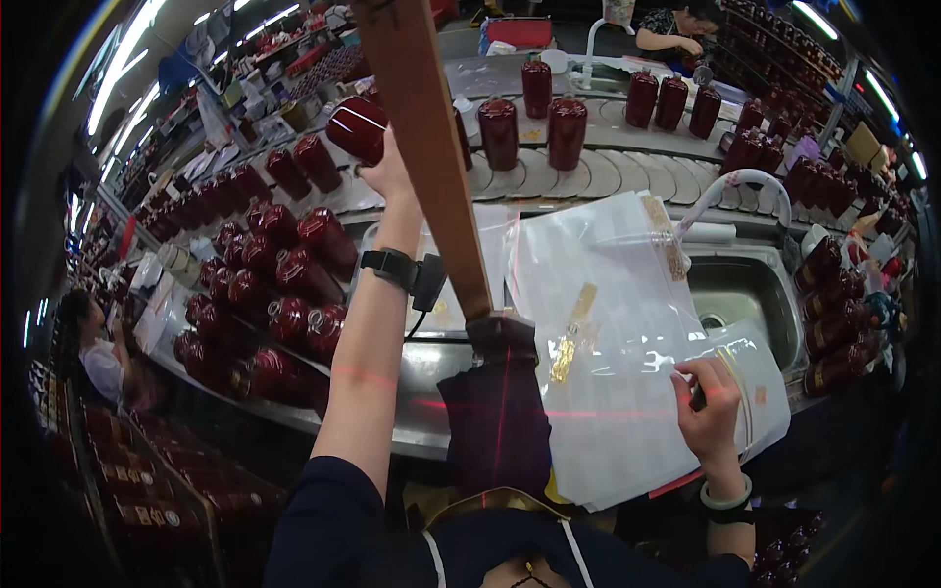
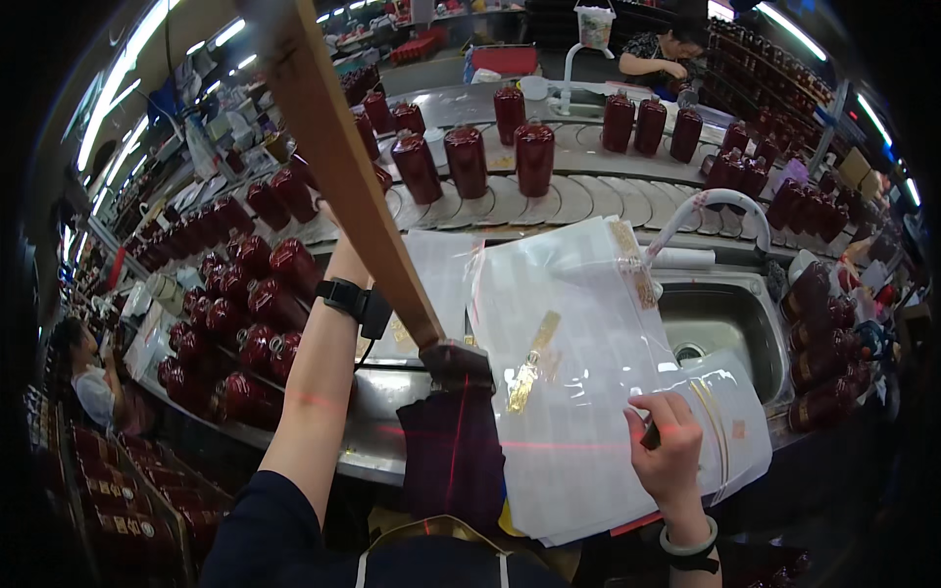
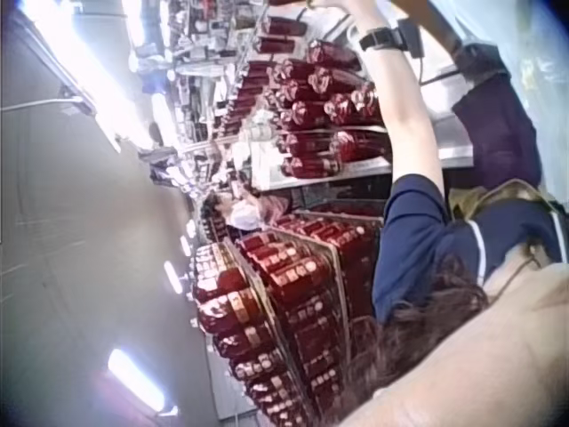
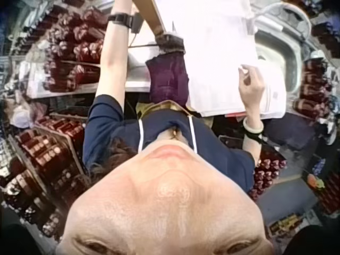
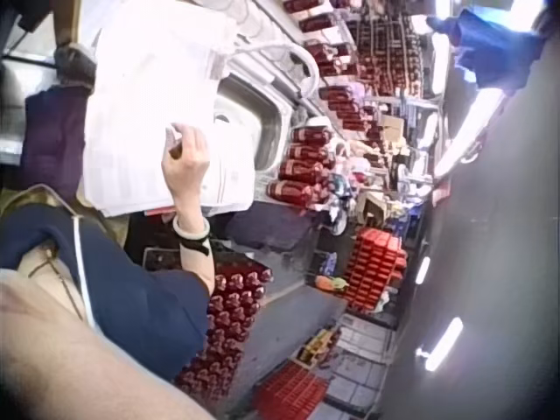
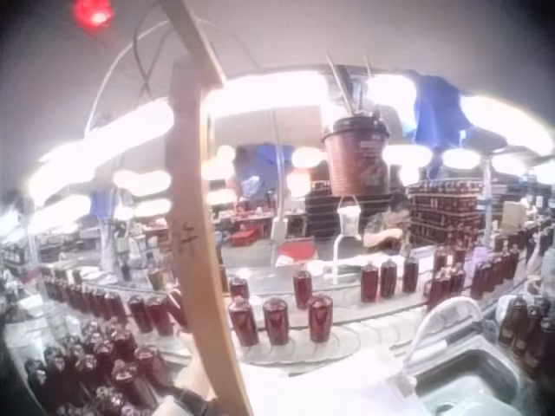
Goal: Applying decorative labels to red wine or liquor bottles on an assembly line.
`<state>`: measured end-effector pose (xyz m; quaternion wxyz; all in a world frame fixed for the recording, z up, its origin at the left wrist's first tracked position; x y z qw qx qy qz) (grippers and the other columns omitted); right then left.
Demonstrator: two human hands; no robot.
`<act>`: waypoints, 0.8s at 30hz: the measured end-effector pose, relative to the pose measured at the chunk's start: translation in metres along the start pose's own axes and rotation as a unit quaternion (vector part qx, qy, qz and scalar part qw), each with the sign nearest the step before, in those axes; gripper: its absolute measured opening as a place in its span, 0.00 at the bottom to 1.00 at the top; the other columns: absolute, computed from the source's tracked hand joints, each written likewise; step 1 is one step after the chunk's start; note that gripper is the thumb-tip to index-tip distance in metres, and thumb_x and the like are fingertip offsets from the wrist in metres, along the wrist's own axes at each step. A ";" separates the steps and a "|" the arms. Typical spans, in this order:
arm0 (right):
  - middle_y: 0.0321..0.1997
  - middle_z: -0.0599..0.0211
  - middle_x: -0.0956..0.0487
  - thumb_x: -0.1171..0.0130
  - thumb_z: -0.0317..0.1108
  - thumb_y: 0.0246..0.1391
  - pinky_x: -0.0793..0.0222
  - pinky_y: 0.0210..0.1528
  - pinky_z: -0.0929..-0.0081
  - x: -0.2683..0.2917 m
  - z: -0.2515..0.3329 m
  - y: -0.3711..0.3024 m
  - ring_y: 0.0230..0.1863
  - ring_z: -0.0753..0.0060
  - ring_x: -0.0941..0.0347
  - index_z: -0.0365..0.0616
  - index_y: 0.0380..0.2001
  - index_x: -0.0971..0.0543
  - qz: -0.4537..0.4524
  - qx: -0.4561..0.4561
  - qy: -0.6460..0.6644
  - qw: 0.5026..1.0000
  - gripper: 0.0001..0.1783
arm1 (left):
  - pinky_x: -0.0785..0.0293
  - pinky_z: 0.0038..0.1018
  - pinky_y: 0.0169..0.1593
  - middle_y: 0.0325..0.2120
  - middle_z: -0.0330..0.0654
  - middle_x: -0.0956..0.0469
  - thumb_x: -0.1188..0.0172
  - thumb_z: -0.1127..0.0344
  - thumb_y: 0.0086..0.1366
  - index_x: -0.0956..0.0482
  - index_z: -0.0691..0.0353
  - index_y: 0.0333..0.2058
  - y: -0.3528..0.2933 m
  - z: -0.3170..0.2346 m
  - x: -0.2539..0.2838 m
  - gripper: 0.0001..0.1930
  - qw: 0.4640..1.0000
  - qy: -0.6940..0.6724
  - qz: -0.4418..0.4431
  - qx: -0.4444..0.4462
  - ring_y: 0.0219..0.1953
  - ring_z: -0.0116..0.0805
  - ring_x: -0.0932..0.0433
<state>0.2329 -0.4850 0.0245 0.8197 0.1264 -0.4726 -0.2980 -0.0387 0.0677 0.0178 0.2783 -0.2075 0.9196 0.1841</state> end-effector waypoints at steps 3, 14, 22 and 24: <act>0.33 0.59 0.21 0.32 0.20 0.51 0.29 0.30 0.69 -0.005 0.024 -0.008 0.28 0.61 0.25 0.39 0.37 0.19 0.005 0.018 0.027 0.999 0.10 | 0.20 0.38 0.55 0.52 0.51 0.23 0.19 0.57 0.50 0.36 0.75 0.59 -0.067 -0.084 0.032 0.46 0.998 -0.040 -0.041 0.039 0.49 0.43 0.19; 0.34 0.59 0.19 0.36 0.19 0.56 0.27 0.36 0.74 -0.043 0.148 0.032 0.32 0.68 0.21 0.37 0.39 0.18 0.069 0.120 0.204 0.969 0.08 | 0.30 0.34 0.63 0.57 0.43 0.30 0.25 0.73 0.52 0.43 0.66 0.67 -0.225 -0.228 0.178 0.46 0.977 0.090 0.153 -0.118 0.57 0.34 0.28; 0.35 0.55 0.20 0.35 0.28 0.58 0.27 0.40 0.59 -0.168 0.269 0.078 0.37 0.52 0.22 0.43 0.49 0.22 0.207 0.249 0.275 0.905 0.16 | 0.23 0.31 0.55 0.52 0.47 0.26 0.19 0.71 0.47 0.37 0.67 0.61 -0.242 -0.213 0.292 0.45 0.960 0.238 0.130 -0.067 0.52 0.33 0.23; 0.36 0.53 0.20 0.34 0.31 0.57 0.25 0.42 0.57 -0.203 0.293 0.087 0.40 0.49 0.21 0.46 0.52 0.24 0.203 0.298 0.233 0.903 0.19 | 0.24 0.33 0.56 0.50 0.47 0.24 0.18 0.69 0.46 0.36 0.68 0.60 -0.233 -0.187 0.316 0.45 0.949 0.283 0.141 0.005 0.51 0.36 0.22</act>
Point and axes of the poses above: each hand's wrist, its own y-axis towards the middle knuckle, its own x-axis out of the back of the hand, z = x × y, the point moved 8 cm from there along y, towards the middle knuckle
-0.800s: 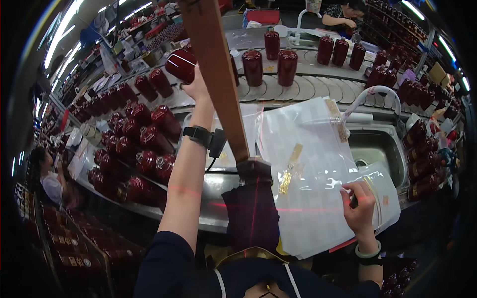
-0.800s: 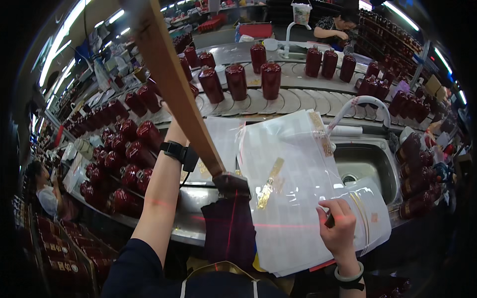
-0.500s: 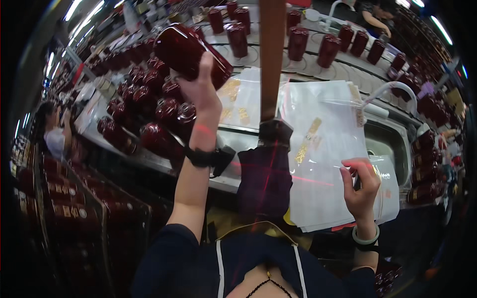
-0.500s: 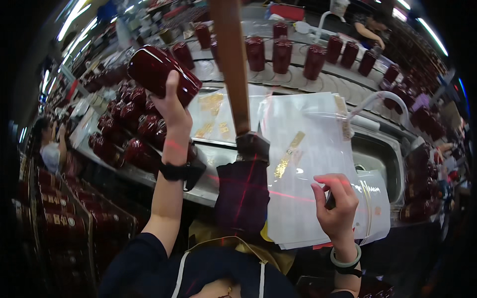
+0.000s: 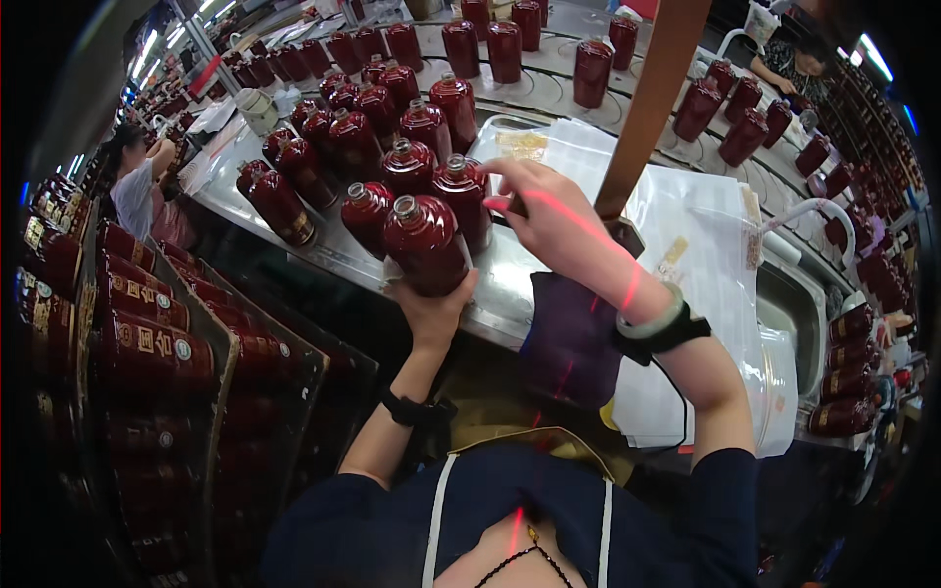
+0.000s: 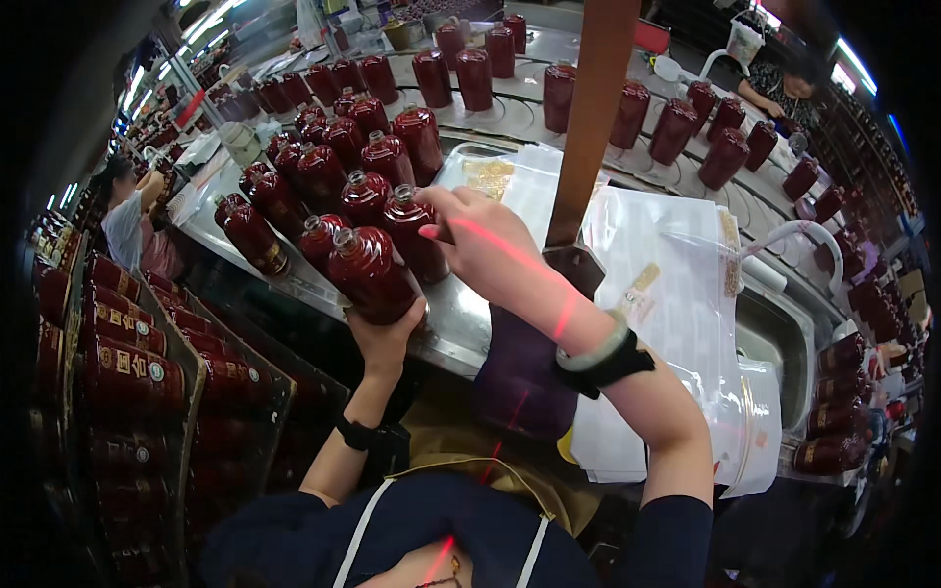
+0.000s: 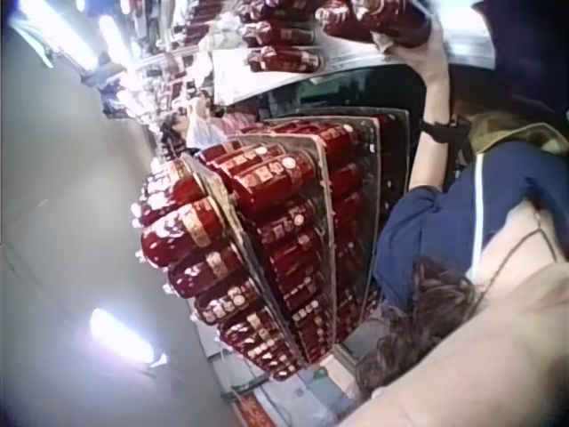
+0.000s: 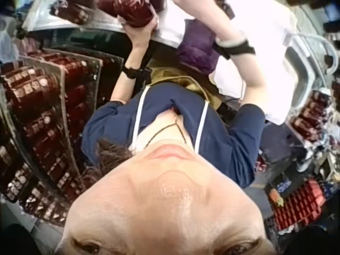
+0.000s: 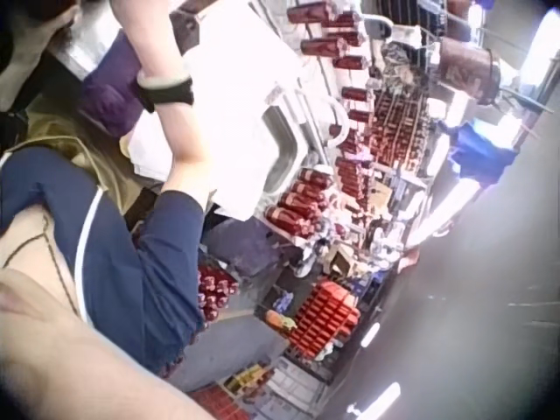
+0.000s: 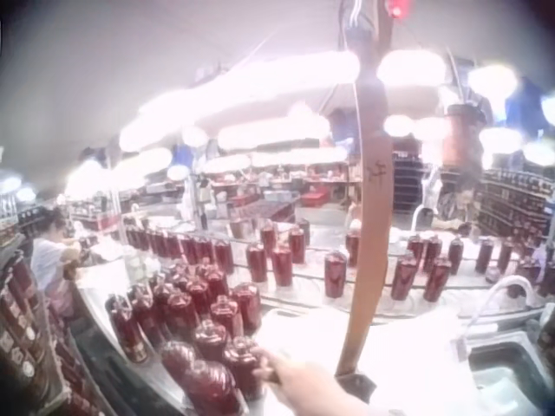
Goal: Applying decorative labels to red wine or liquor bottles on an assembly line.
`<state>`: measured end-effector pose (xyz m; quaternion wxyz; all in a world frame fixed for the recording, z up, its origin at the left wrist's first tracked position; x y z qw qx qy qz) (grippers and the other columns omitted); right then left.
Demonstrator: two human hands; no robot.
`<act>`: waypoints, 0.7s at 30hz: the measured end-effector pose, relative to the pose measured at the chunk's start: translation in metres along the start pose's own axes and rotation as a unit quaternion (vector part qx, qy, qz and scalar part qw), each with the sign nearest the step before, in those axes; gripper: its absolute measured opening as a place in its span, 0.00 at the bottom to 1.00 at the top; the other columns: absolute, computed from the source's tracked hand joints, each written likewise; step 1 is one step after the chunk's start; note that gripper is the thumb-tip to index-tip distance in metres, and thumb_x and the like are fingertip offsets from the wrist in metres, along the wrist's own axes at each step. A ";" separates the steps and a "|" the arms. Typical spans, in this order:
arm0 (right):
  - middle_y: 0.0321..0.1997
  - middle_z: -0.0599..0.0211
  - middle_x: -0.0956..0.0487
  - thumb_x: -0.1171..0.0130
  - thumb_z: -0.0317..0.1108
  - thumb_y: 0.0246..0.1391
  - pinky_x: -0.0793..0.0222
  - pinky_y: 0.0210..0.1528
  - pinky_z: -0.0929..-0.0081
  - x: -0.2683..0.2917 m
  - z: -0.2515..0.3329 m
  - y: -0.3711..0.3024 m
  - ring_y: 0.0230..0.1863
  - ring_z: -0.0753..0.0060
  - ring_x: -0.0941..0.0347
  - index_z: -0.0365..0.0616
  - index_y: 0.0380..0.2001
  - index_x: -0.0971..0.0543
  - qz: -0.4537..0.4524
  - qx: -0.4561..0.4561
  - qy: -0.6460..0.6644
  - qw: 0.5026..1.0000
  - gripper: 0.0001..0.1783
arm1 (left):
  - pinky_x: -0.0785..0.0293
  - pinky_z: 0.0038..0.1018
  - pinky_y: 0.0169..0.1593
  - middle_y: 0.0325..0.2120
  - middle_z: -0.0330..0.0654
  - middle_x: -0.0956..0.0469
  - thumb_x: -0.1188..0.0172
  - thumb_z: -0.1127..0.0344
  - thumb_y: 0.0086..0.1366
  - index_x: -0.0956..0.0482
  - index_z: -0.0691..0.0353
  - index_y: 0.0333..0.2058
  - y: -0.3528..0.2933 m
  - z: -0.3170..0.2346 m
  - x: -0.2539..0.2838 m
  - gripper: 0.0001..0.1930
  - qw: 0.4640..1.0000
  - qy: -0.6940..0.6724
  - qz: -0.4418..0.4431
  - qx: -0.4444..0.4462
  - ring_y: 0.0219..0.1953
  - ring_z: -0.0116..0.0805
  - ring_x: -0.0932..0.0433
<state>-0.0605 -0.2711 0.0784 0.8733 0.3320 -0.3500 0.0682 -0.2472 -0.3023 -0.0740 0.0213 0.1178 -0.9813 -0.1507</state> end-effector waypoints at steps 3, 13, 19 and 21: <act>0.40 0.53 0.22 0.35 0.36 0.60 0.25 0.44 0.54 -0.043 -0.010 0.034 0.44 0.45 0.22 0.51 0.53 0.25 0.038 0.015 -0.108 0.993 0.19 | 0.32 0.38 0.64 0.57 0.50 0.30 0.17 0.67 0.44 0.38 0.68 0.63 0.004 0.027 0.023 0.50 0.994 0.057 -0.094 -0.015 0.59 0.41 0.27; 0.40 0.59 0.23 0.36 0.49 0.60 0.24 0.39 0.53 -0.060 -0.030 0.049 0.39 0.47 0.20 0.52 0.36 0.18 0.025 -0.030 -0.188 0.981 0.13 | 0.37 0.41 0.67 0.60 0.51 0.35 0.17 0.66 0.44 0.39 0.69 0.64 0.003 0.045 0.019 0.51 0.973 0.152 -0.141 -0.106 0.61 0.46 0.32; 0.42 0.56 0.25 0.37 0.41 0.61 0.26 0.40 0.52 -0.023 -0.045 0.016 0.39 0.45 0.22 0.44 0.33 0.18 -0.056 -0.080 -0.130 0.987 0.11 | 0.45 0.43 0.70 0.59 0.53 0.38 0.16 0.63 0.45 0.43 0.71 0.66 -0.011 0.004 0.024 0.54 0.957 0.189 -0.189 -0.115 0.65 0.50 0.40; 0.41 0.55 0.27 0.37 0.34 0.61 0.27 0.40 0.53 0.014 -0.024 -0.004 0.38 0.46 0.23 0.41 0.33 0.19 -0.111 -0.096 -0.085 0.986 0.08 | 0.45 0.43 0.69 0.58 0.51 0.38 0.17 0.60 0.48 0.43 0.69 0.66 -0.029 -0.032 0.016 0.54 0.937 0.189 -0.191 -0.224 0.63 0.48 0.39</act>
Point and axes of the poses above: each hand's wrist, its own y-axis towards the middle knuckle, its own x-axis out of the back of the hand, z = x × y, the point moved 8 cm from there along y, towards the middle knuckle
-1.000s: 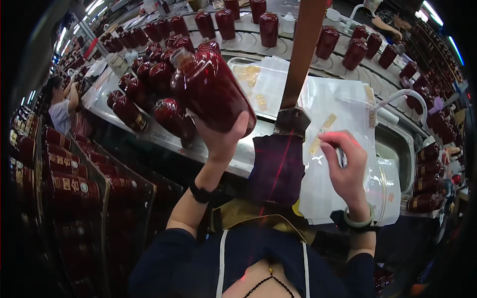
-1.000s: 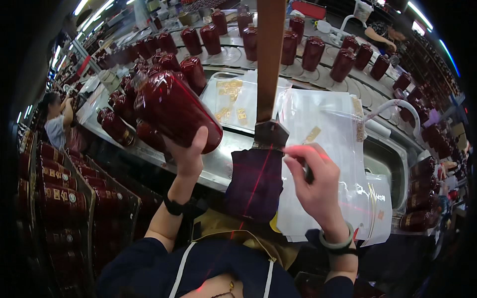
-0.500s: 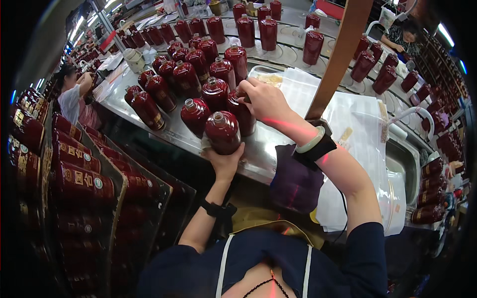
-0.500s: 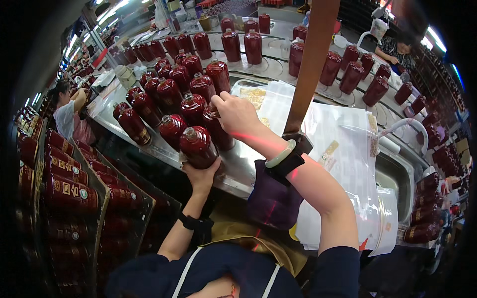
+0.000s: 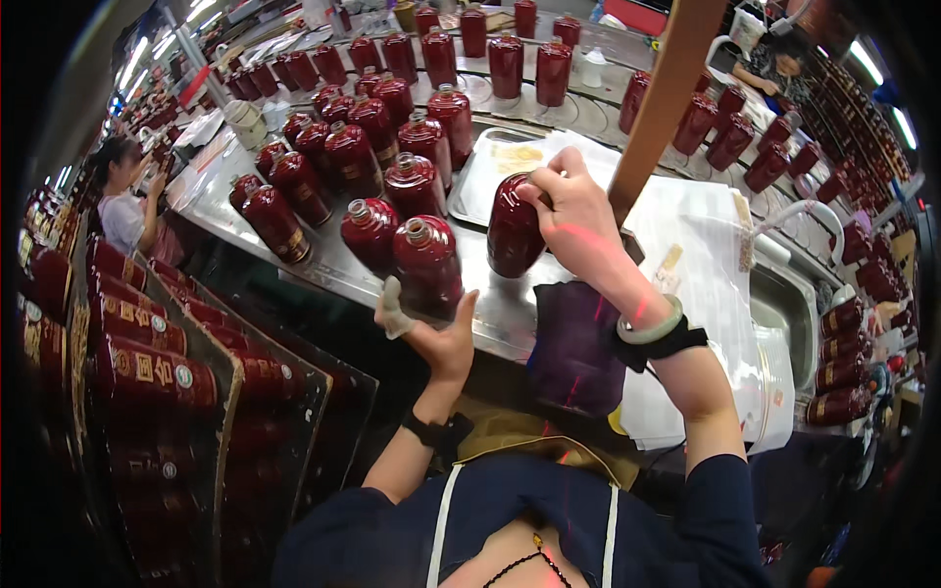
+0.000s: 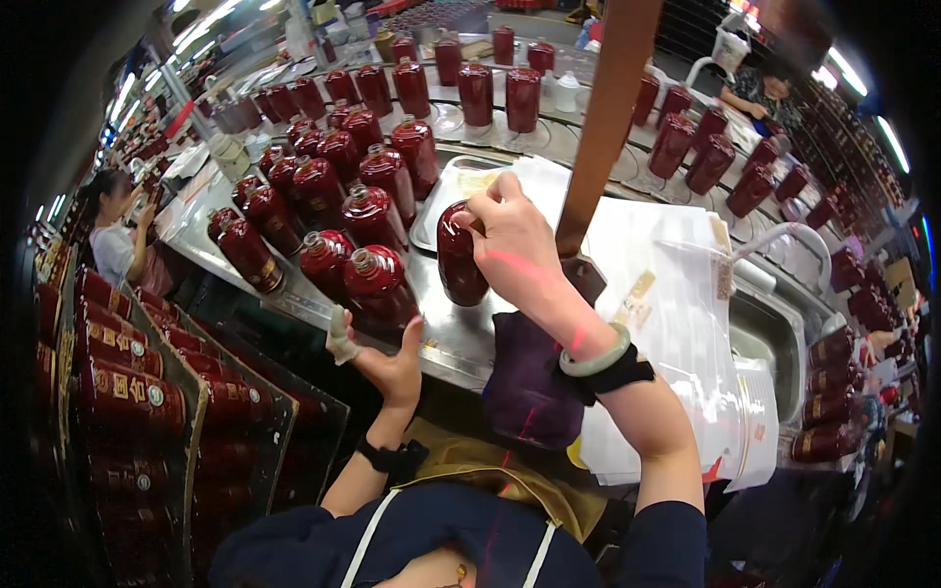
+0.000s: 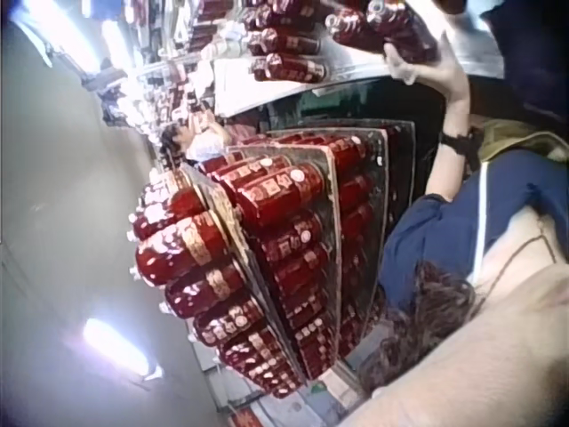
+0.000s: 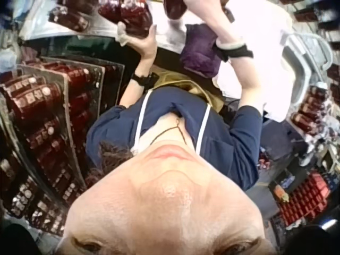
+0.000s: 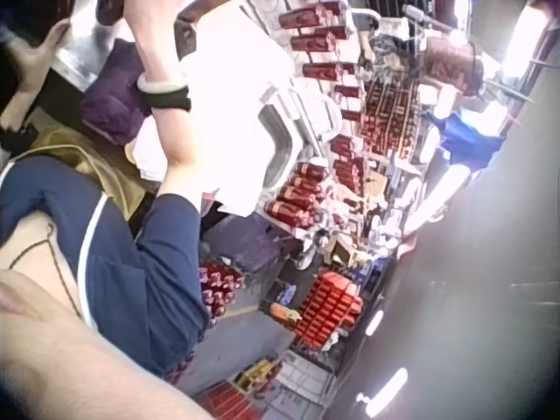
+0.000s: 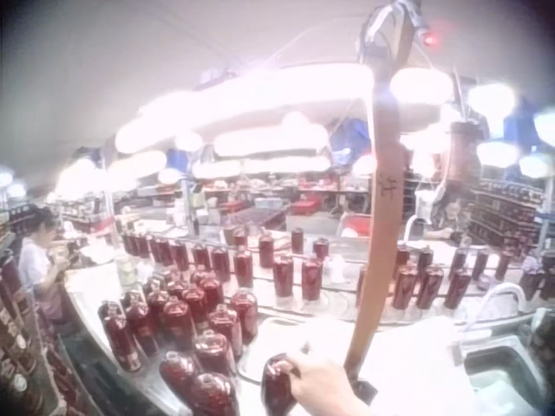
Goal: Applying decorative labels to red wine or liquor bottles on an assembly line.
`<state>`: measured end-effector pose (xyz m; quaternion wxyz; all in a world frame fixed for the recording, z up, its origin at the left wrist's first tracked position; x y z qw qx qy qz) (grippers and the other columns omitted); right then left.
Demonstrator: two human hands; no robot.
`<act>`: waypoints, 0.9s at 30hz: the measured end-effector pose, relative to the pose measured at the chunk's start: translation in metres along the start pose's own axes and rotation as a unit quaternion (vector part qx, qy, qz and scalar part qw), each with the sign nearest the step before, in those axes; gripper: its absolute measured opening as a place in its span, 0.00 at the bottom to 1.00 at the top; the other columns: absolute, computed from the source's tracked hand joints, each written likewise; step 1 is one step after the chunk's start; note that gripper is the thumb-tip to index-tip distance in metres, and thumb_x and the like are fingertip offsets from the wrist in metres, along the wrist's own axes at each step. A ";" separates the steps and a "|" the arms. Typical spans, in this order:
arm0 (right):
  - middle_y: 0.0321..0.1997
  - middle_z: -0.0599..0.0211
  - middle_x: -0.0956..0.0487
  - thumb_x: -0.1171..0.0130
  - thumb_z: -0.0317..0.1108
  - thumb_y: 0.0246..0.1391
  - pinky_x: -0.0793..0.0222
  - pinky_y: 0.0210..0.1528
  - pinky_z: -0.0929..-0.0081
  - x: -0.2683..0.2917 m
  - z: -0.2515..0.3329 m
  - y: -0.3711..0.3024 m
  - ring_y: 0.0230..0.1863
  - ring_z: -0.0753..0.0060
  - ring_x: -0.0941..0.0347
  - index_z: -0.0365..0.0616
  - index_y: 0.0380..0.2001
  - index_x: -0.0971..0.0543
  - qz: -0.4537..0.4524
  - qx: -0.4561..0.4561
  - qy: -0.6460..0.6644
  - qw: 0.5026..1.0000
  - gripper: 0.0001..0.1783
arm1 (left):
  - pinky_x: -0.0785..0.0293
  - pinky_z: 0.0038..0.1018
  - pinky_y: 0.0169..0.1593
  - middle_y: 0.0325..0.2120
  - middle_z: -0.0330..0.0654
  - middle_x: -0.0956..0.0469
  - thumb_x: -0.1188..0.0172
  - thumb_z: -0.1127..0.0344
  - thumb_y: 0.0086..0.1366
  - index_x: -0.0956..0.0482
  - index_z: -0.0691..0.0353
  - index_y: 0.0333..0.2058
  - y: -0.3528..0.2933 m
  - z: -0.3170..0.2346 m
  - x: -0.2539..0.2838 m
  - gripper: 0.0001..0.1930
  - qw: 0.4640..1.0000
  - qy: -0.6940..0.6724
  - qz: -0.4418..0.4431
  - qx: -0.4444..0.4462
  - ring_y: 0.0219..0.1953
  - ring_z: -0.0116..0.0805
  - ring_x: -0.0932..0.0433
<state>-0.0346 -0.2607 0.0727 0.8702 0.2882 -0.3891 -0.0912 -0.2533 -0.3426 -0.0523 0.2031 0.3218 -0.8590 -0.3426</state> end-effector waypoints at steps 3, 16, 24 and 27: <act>0.38 0.58 0.28 0.37 0.31 0.62 0.30 0.43 0.65 0.055 0.014 -0.017 0.38 0.58 0.27 0.37 0.38 0.17 -0.068 -0.022 0.060 0.996 0.07 | 0.47 0.41 0.72 0.65 0.50 0.40 0.37 0.47 0.69 0.42 0.69 0.68 -0.001 -0.030 -0.023 0.40 0.976 -0.184 0.119 -0.016 0.68 0.45 0.41; 0.36 0.59 0.29 0.37 0.32 0.64 0.33 0.40 0.68 0.160 -0.009 -0.151 0.34 0.62 0.31 0.36 0.34 0.20 -0.200 -0.155 0.115 0.961 0.09 | 0.28 0.46 0.64 0.54 0.48 0.20 0.57 0.56 0.75 0.26 0.64 0.57 -0.060 -0.086 -0.114 0.22 0.583 -0.458 0.277 0.611 0.57 0.45 0.21; 0.35 0.66 0.31 0.39 0.32 0.67 0.36 0.35 0.75 0.191 -0.035 -0.196 0.32 0.73 0.36 0.33 0.34 0.22 -0.241 -0.196 0.114 0.944 0.11 | 0.27 0.47 0.63 0.55 0.49 0.21 0.59 0.58 0.76 0.27 0.64 0.58 -0.111 -0.107 -0.140 0.22 0.433 -0.450 0.410 0.665 0.58 0.45 0.22; 0.35 0.67 0.30 0.41 0.33 0.69 0.36 0.36 0.77 0.198 -0.037 -0.205 0.34 0.76 0.35 0.33 0.35 0.22 -0.240 -0.210 0.118 0.940 0.12 | 0.26 0.45 0.62 0.56 0.50 0.21 0.59 0.58 0.77 0.27 0.64 0.59 -0.119 -0.124 -0.142 0.21 0.404 -0.427 0.471 0.657 0.58 0.45 0.22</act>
Point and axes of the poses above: each hand's wrist, its own y-axis towards the middle knuckle, its own x-axis out of the back of the hand, z = x × y, the point moved 8 cm from there along y, towards the middle knuckle
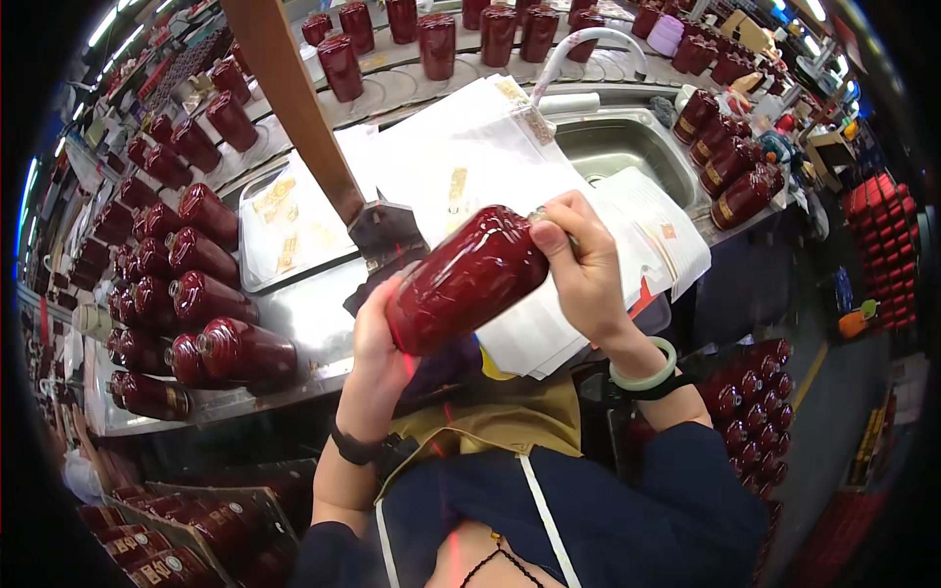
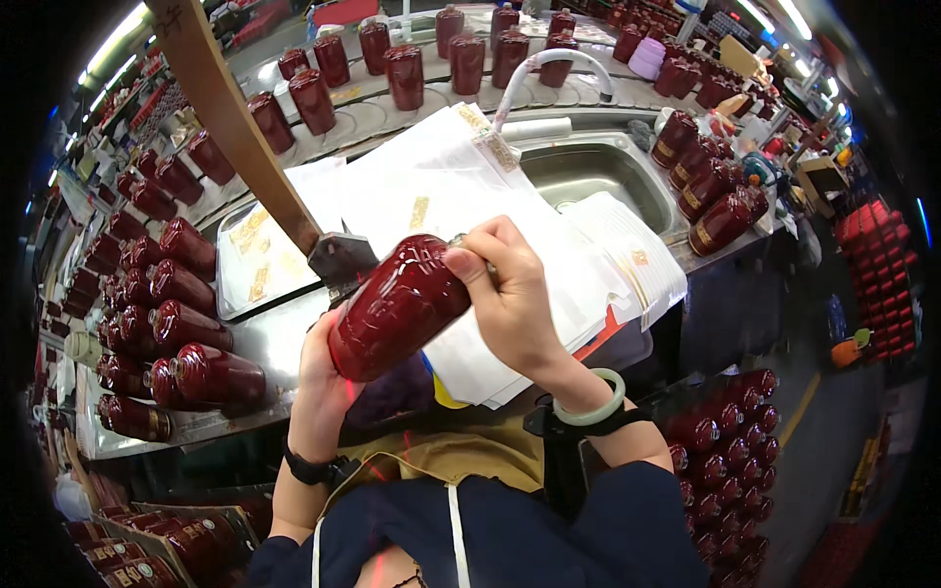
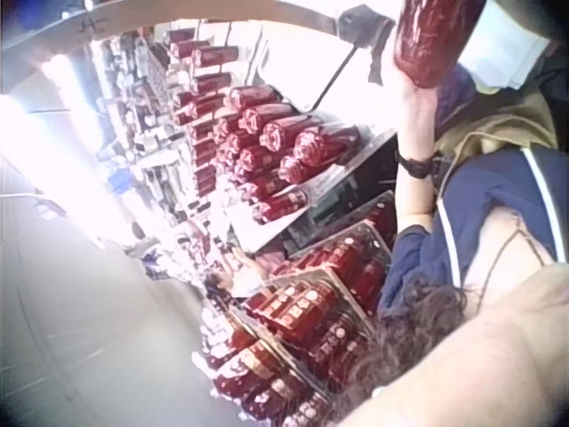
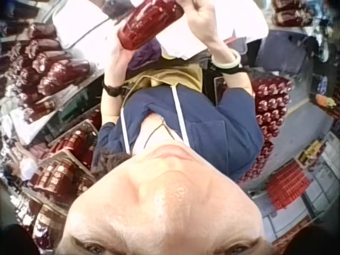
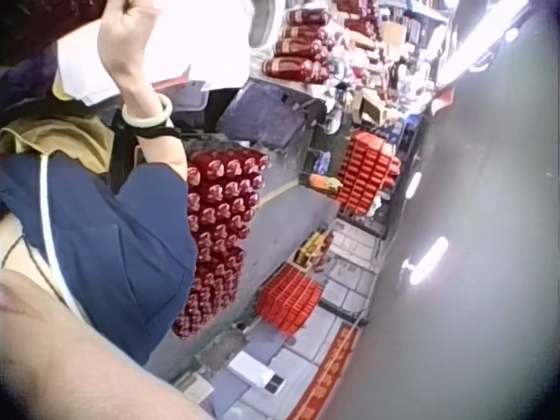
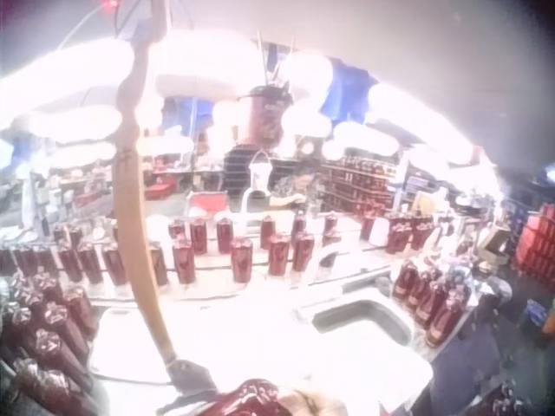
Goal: Applying decorative labels to red wine or liquor bottles on an assembly line.
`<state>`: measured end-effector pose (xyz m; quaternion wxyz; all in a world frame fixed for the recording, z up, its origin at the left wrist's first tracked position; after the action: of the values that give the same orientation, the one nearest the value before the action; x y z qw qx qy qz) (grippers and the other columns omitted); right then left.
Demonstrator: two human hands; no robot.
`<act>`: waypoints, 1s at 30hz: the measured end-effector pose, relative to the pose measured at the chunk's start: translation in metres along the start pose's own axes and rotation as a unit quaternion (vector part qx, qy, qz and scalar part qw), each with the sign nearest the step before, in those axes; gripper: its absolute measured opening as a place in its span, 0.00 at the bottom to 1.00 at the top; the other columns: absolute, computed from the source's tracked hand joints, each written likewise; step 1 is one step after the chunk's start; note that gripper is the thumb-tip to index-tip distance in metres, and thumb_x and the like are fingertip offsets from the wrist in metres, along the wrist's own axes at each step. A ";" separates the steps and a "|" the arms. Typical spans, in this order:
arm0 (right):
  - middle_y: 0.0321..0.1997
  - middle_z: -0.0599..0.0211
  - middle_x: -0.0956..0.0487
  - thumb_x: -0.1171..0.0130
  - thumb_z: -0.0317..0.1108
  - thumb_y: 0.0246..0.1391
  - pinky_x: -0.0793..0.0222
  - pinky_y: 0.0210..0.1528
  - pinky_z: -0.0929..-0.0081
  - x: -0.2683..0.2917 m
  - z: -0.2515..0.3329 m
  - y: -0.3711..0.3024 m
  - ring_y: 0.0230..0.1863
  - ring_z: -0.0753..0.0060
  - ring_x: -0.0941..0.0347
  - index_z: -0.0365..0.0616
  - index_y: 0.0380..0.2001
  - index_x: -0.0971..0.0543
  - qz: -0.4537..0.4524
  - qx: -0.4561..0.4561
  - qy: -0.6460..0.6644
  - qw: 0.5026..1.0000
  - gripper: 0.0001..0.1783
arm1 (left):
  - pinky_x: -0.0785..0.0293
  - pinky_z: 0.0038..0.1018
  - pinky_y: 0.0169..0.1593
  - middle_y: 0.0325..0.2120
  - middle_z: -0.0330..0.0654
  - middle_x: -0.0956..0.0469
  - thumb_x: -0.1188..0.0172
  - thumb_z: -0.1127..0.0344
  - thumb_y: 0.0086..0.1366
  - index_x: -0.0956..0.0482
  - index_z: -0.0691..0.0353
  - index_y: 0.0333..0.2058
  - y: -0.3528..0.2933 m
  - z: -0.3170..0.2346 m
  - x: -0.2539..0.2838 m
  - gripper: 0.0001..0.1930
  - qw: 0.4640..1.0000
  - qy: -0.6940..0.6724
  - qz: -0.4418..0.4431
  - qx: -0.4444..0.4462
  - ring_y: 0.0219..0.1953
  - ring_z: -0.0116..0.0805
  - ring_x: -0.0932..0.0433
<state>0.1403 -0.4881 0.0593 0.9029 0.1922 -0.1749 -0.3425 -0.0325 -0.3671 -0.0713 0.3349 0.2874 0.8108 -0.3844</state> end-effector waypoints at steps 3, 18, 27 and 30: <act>0.37 0.70 0.30 0.43 0.34 0.70 0.38 0.39 0.80 0.010 -0.008 0.002 0.35 0.79 0.36 0.34 0.36 0.22 0.023 -0.031 0.055 0.998 0.12 | 0.26 0.38 0.63 0.58 0.51 0.23 0.51 0.54 0.76 0.30 0.67 0.61 -0.009 0.007 -0.010 0.25 0.987 0.123 0.085 0.053 0.59 0.41 0.23; 0.27 0.76 0.24 0.36 0.42 0.66 0.36 0.29 0.84 -0.071 -0.073 0.018 0.26 0.86 0.32 0.42 0.41 0.24 0.184 -0.224 0.137 0.947 0.14 | 0.28 0.34 0.62 0.57 0.47 0.27 0.30 0.61 0.63 0.40 0.66 0.67 -0.054 -0.007 0.008 0.39 0.951 0.275 0.091 -0.106 0.57 0.35 0.25; 0.33 0.71 0.21 0.37 0.46 0.66 0.31 0.35 0.79 -0.128 -0.083 -0.028 0.33 0.85 0.29 0.34 0.72 0.39 0.280 -0.298 0.084 0.909 0.41 | 0.17 0.35 0.48 0.48 0.47 0.20 0.50 0.50 0.77 0.32 0.66 0.62 -0.033 -0.010 0.017 0.27 0.978 0.186 0.010 -0.090 0.45 0.35 0.17; 0.33 0.72 0.21 0.38 0.43 0.67 0.30 0.36 0.78 -0.128 -0.086 -0.026 0.32 0.85 0.30 0.34 0.72 0.39 0.240 -0.295 0.131 0.916 0.39 | 0.17 0.33 0.48 0.46 0.46 0.20 0.49 0.49 0.77 0.32 0.66 0.61 -0.019 -0.008 0.024 0.27 0.982 0.162 -0.009 -0.092 0.47 0.35 0.17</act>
<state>0.0741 -0.3991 -0.0509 0.9885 -0.0871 0.0133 -0.1232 -0.0635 -0.3661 -0.0771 0.2207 0.3063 0.8889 -0.2596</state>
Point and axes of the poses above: each hand's wrist, its own y-axis towards the middle knuckle, its own x-axis out of the back of the hand, z = x × y, the point moved 8 cm from there along y, towards the middle knuckle
